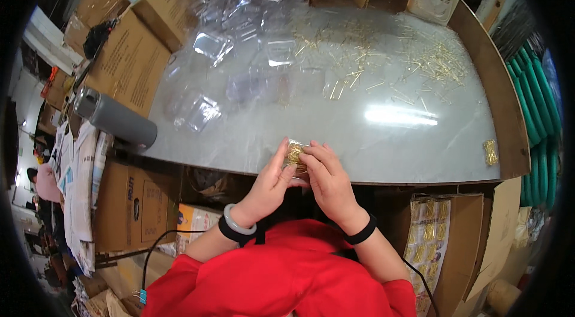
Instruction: Packing gold-colored metal pins into small plastic cases and then into a large shipping box.
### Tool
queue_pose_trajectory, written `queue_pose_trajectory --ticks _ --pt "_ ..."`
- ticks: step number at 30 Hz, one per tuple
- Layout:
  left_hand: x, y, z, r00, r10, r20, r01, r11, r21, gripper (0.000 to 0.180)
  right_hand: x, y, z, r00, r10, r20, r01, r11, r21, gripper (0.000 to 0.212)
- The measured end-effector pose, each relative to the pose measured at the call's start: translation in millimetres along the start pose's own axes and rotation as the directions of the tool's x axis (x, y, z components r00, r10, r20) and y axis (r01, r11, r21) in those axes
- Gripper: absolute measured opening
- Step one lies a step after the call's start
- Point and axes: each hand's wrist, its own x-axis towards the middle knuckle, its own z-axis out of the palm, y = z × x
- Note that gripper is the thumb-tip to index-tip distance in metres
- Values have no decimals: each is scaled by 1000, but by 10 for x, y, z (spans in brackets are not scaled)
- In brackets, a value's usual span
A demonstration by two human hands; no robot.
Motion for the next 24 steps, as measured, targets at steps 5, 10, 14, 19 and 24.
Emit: queue_pose_trajectory --ticks 5,10,14,19,24 --pt "90 47 53 949 314 -19 -142 482 865 57 5 40 17 999 48 7 -47 998 -39 30" --pt "85 -41 -15 909 409 81 -204 268 942 53 -5 41 31 997 76 3 -76 997 -15 37" --pt "102 -126 -67 869 481 115 -287 302 909 53 9 84 -34 997 76 16 -77 996 50 45" --pt "104 -148 -83 867 487 109 -328 391 860 57 16 115 -97 987 157 38 -161 972 169 49" --pt "202 -113 -78 829 529 181 -435 406 804 60 -24 53 -180 980 167 -109 -164 986 38 49"
